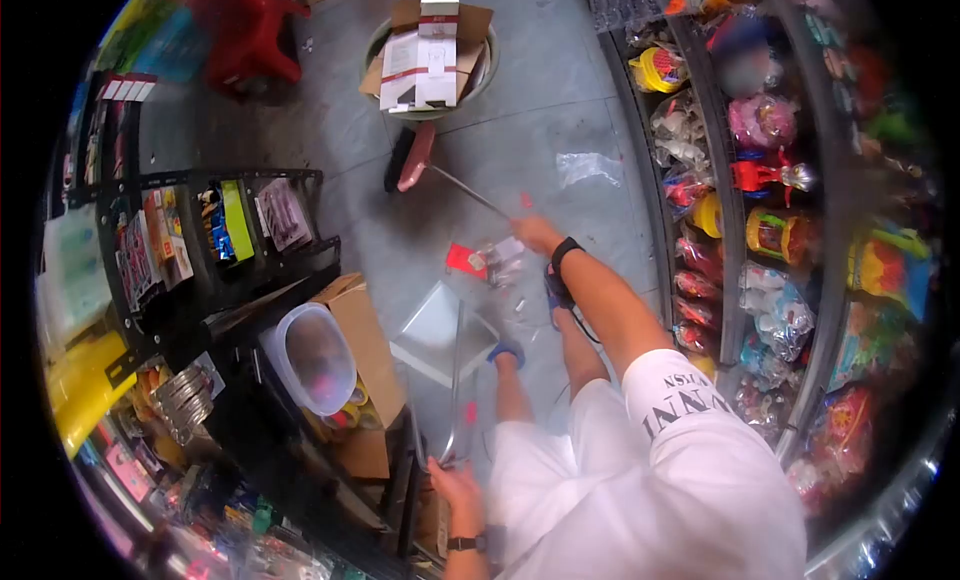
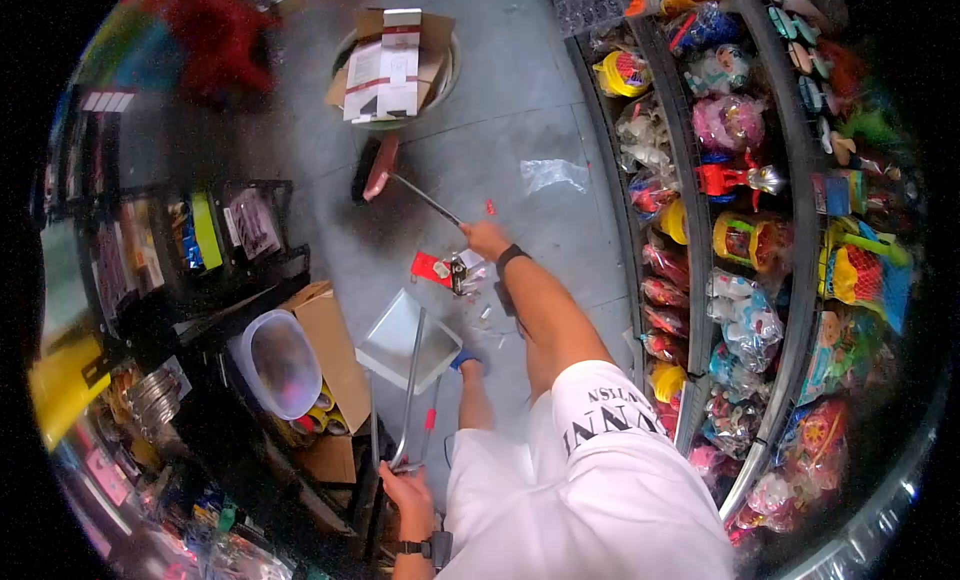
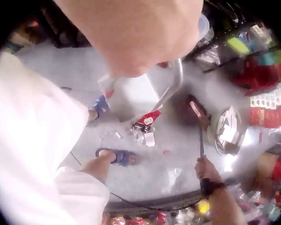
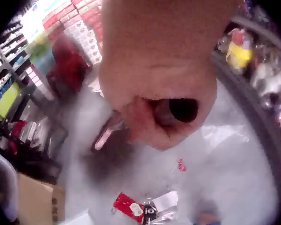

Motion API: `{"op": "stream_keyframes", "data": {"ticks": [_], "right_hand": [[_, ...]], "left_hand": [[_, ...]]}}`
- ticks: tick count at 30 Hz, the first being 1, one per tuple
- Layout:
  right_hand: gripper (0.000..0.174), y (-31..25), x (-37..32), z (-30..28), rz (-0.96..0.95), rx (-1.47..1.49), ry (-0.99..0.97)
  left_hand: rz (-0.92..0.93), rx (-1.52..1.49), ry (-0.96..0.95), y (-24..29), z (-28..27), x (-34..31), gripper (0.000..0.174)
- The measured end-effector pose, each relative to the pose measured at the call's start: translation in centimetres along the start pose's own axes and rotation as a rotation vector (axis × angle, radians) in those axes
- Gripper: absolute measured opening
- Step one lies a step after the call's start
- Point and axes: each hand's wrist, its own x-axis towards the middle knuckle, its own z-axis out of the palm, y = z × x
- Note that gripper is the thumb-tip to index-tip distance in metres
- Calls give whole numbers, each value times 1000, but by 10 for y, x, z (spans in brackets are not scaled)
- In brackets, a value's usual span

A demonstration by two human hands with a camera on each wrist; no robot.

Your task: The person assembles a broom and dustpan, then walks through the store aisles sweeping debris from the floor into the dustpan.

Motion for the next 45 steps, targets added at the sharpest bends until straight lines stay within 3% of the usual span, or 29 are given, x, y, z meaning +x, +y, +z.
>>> {"op": "stream_keyframes", "data": {"ticks": [1,3,6,7,8,10,13,15,17,18,20,22,24,25,27,29,30,32,35,38,41,45], "right_hand": [[34,5,3,4,16,31,7],[40,5,-8,-5,291,469,13],[48,-11,-70,-50,588,700,-120],[49,-2,-90,-48,921,817,-217],[48,7,-121,-48,890,1016,-234],[47,-29,-166,-114,1004,1175,-314],[57,-17,-195,-138,1033,930,-438],[54,-29,-190,-166,639,569,-351],[33,-27,-156,-172,353,258,-340],[18,-14,-126,-157,268,125,-375],[20,21,-61,-98,-97,-174,-211],[24,-22,-10,-115,-66,-20,-282],[28,-1,31,-56,15,-166,-113],[28,4,31,-54,24,-121,-103],[29,13,19,-55,41,-42,-75],[29,55,-32,-48,220,115,-122],[29,59,-78,-69,52,112,-46],[27,54,-157,-102,350,376,-172],[62,50,-243,-123,984,626,-322],[59,35,-283,-145,1122,720,-296],[58,52,-280,-160,1059,735,-247],[58,84,-212,-186,883,964,-162]], "left_hand": [[3,17,-31,1,9,-6,32],[6,45,-83,2,22,-22,33],[23,25,-92,2,39,-41,36],[20,32,-66,4,41,-45,36],[16,33,-45,2,43,-46,36],[10,23,-41,-3,48,-45,37],[8,0,-85,-7,48,-38,36],[3,-26,-110,-12,43,-34,36],[18,-23,-47,-16,49,-40,34],[26,-24,-18,-20,53,-41,33],[42,-29,-34,-29,52,-38,32],[47,-31,-53,-37,47,-34,32],[31,-15,-79,-43,34,-29,32],[23,-9,-64,-40,34,-35,30],[4,-3,-41,-38,40,-44,29],[0,-40,-50,-40,36,-44,30],[2,-61,-56,-39,32,-44,31],[-6,-60,-64,-34,32,-47,32],[-44,-77,-67,-34,34,-51,34],[-65,-67,-86,-32,37,-55,35],[-70,-32,-118,-30,42,-58,35],[10,59,-108,-40,22,-35,32]]}}
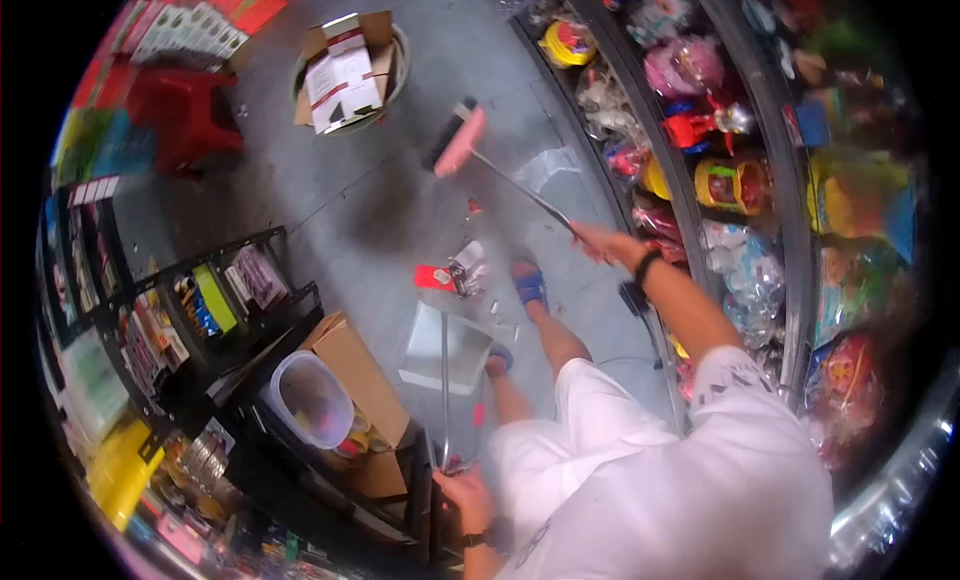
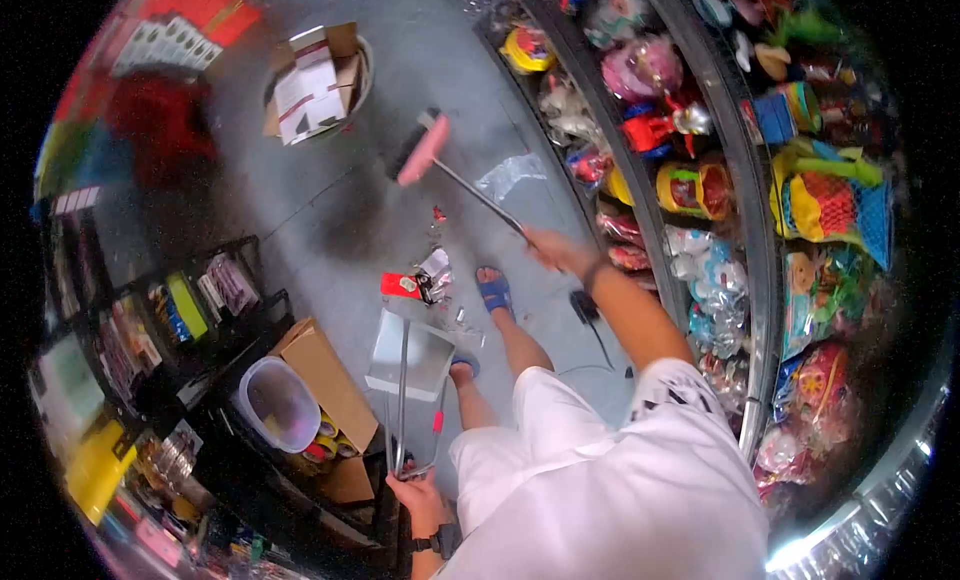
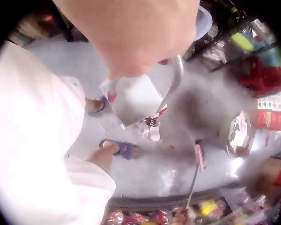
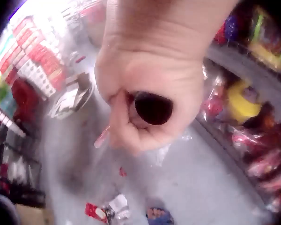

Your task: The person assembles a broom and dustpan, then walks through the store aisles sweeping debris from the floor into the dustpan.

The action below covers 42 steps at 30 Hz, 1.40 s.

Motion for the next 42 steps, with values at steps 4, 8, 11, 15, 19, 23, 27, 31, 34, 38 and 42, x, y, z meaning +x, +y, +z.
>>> {"op": "stream_keyframes", "data": {"ticks": [4,8,11,15,19,23,27,31,34,38,42], "right_hand": [[57,-31,49,-17,19,184,40],[60,52,35,-14,-109,318,32],[59,130,-19,9,76,473,24],[57,178,-80,13,365,623,-23],[52,147,-122,-3,350,531,73],[49,139,-64,-20,114,471,148],[50,151,-44,0,76,655,76],[51,226,-87,63,186,811,84],[50,267,-108,113,249,920,121],[47,306,-125,165,224,1269,-131],[46,308,-152,162,169,1008,-2]], "left_hand": [[-10,111,-84,12,28,-28,38],[25,153,-37,24,60,-47,38],[35,146,-39,25,55,-29,30],[49,246,-59,43,95,-54,35],[78,255,-252,54,95,-44,42],[123,272,-204,62,115,-45,37],[138,341,-199,79,112,-30,34],[150,384,-253,94,101,-31,34],[111,411,-333,111,79,-1,34],[109,476,-431,125,51,24,37],[155,543,-411,139,34,2,37]]}}
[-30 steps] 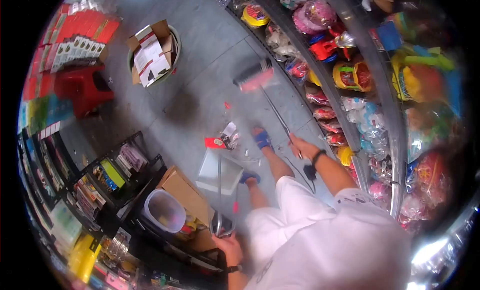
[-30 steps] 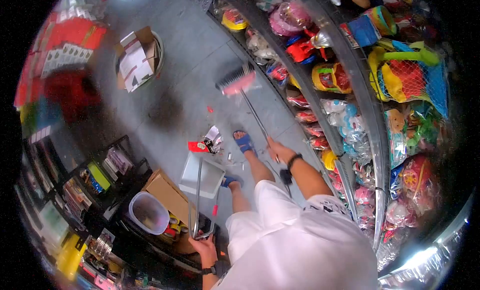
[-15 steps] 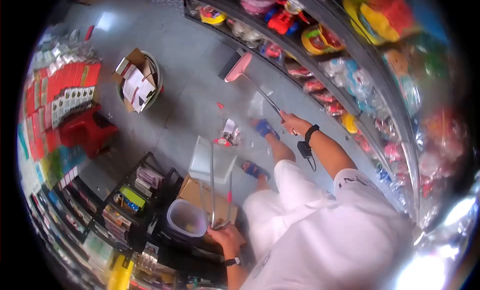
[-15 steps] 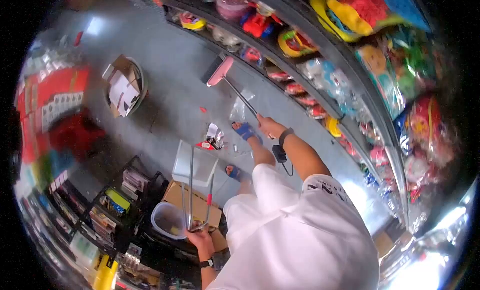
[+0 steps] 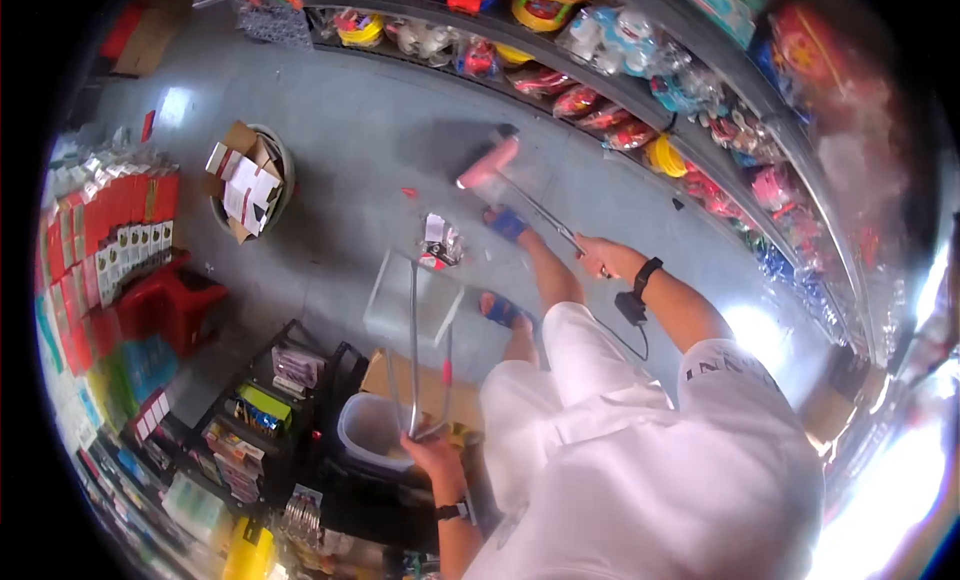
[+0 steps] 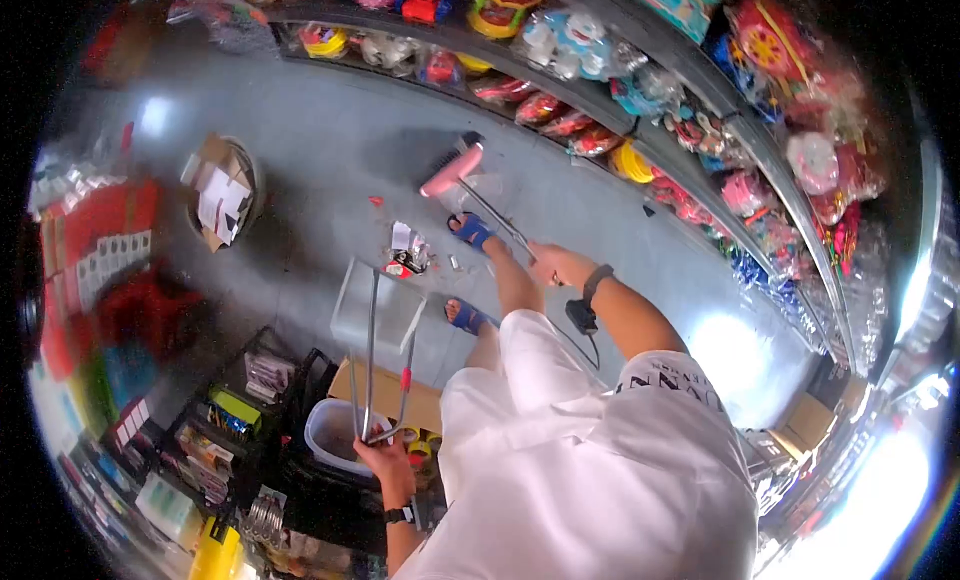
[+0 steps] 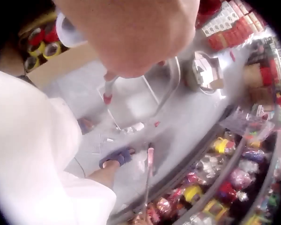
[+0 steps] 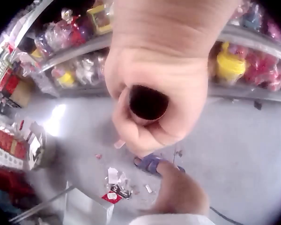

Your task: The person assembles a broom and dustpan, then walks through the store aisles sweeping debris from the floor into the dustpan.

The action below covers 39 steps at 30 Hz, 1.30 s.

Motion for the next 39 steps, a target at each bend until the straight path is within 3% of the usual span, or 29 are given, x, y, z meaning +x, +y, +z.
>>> {"op": "stream_keyframes", "data": {"ticks": [3,5,8,9,12,15,18,22,25,28,29,32,33,35,36,37,39], "right_hand": [[46,-5,22,-32,-190,69,-115],[46,-11,37,-33,-292,167,-146],[41,18,49,-33,-223,471,-166],[40,45,31,-14,-217,599,-86],[43,119,34,-7,-81,926,-357],[42,162,7,-19,-114,758,-401],[40,183,-59,-40,-163,726,-289],[35,213,-119,-91,-87,833,-241],[31,215,-161,-123,-188,602,-42],[29,225,-175,-151,-243,242,404],[26,235,-169,-174,-209,193,389],[22,235,-139,-205,-86,-205,626],[19,242,-105,-218,-132,-295,616],[14,248,-27,-253,-510,-973,644],[13,250,-2,-260,-842,-1557,627],[13,233,17,-238,-609,-637,784],[8,202,45,-191,-334,-708,940]], "left_hand": [[-78,8,90,2,-1,-18,37],[-33,73,53,-16,-40,13,38],[-21,212,7,-25,-43,10,39],[-27,238,22,-27,-44,8,39],[-46,279,18,-38,-52,11,39],[-22,354,-11,-46,-70,22,38],[-20,383,-51,-52,-76,23,36],[-11,377,-52,-61,-60,1,34],[-5,432,-179,-67,-58,-13,35],[73,416,-132,-83,-47,-21,40],[71,411,-176,-85,-45,-27,43],[72,433,-212,-96,-48,-22,45],[54,430,-215,-100,-44,-28,47],[56,434,-270,-111,-39,-34,48],[58,438,-289,-115,-40,-37,49],[66,434,-307,-119,-38,-43,49],[80,427,-338,-130,-31,-57,49]]}}
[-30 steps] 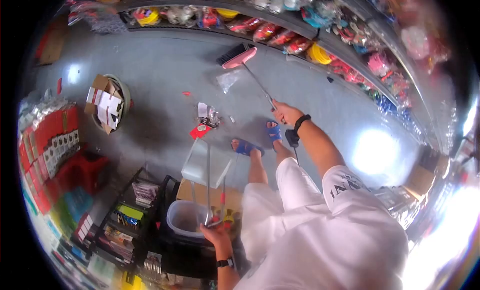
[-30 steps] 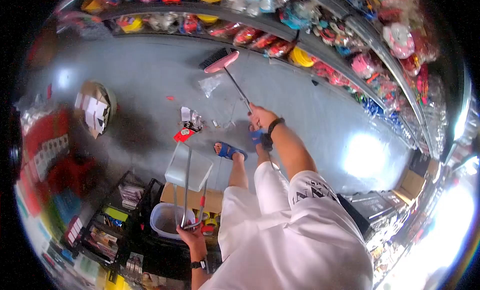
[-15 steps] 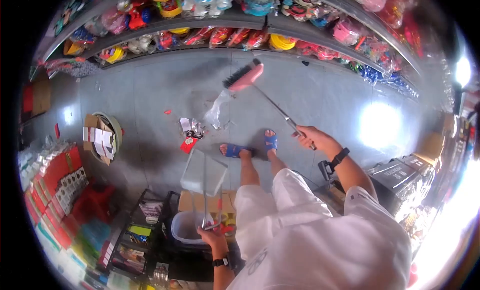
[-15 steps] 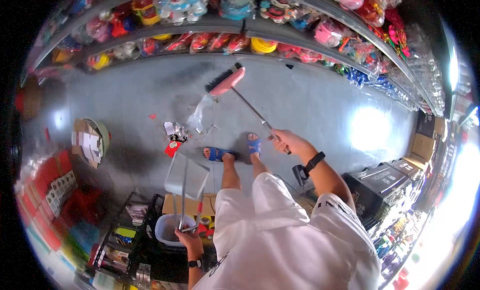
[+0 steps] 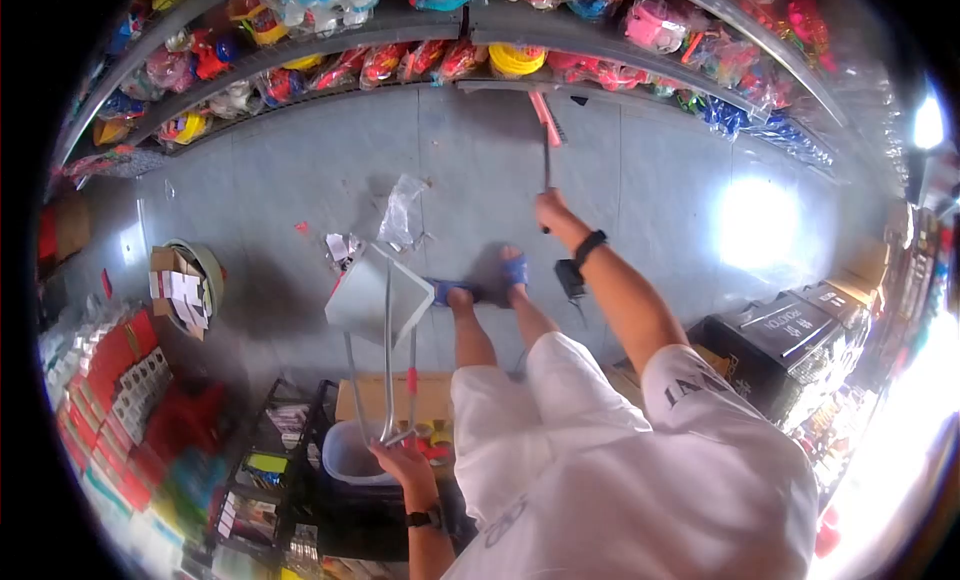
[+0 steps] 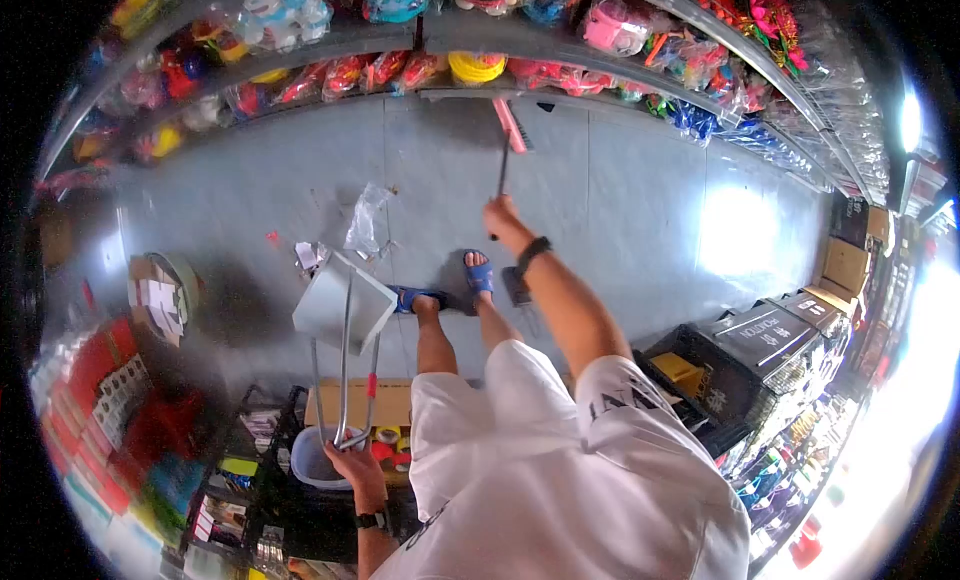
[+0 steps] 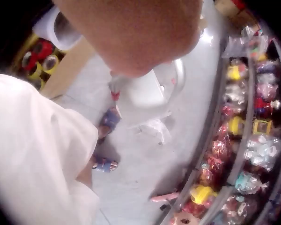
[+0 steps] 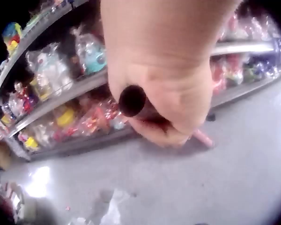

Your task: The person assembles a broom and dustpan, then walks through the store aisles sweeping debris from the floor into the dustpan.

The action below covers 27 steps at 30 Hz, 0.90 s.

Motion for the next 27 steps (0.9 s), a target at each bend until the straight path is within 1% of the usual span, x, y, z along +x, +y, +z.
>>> {"op": "stream_keyframes", "data": {"ticks": [1,2,3,4,5,7,8,9,11,12,13,14,15,16,18,19,20,22,23,24,25,26,27], "right_hand": [[8,-15,-2,4,-441,-845,10],[6,-28,-9,6,-490,-868,-25],[13,-35,-23,10,-540,-892,-60],[13,-36,-36,19,-533,-856,-16],[14,-35,-51,31,-529,-817,26],[14,-9,-79,47,-562,-878,-89],[16,0,-102,34,-673,-1033,-222],[17,7,-123,15,-778,-1185,-352],[22,94,-114,69,-810,-1285,-262],[20,125,-123,74,-504,-757,-124],[21,126,-132,60,-196,-232,8],[24,123,-136,49,-75,-124,-7],[27,93,-154,9,43,-20,-23],[30,68,-163,-16,161,85,-37],[26,57,-134,-16,-16,18,8],[24,51,-112,-5,-139,-143,5],[23,47,-89,6,-263,-304,23],[19,31,-34,66,-559,-871,9],[18,14,-16,87,-703,-1154,4],[12,-28,-20,76,-666,-1060,-38],[14,-76,-34,60,-630,-967,-80],[14,-102,-39,69,-622,-1043,-101],[17,-115,-43,76,-617,-1121,-125]], "left_hand": [[-7,21,39,-1,6,-4,49],[-14,34,78,-3,12,-8,49],[-23,45,118,-6,13,-10,49],[-43,38,132,-10,7,-4,40],[-34,34,111,-16,2,0,39],[-14,24,71,-30,-7,5,37],[35,8,-11,-38,-11,8,34],[5,5,45,-38,-4,5,33],[-59,10,157,-31,11,-6,33],[58,189,114,-48,-14,10,32],[183,364,92,-46,-12,12,31],[28,174,176,-45,-11,11,30],[-128,-20,261,-36,4,1,30],[-100,22,196,-47,-18,10,28],[-52,103,236,-56,-30,17,28],[-28,146,255,-59,-33,20,28],[32,252,217,-57,-31,16,29],[-67,8,246,-46,-29,17,36],[-115,-114,255,-42,-29,22,41],[-121,-143,241,-42,-32,26,41],[-128,-173,230,-42,-39,28,41],[-135,-206,220,-42,-44,31,42],[-130,-200,221,-40,-45,34,42]]}}
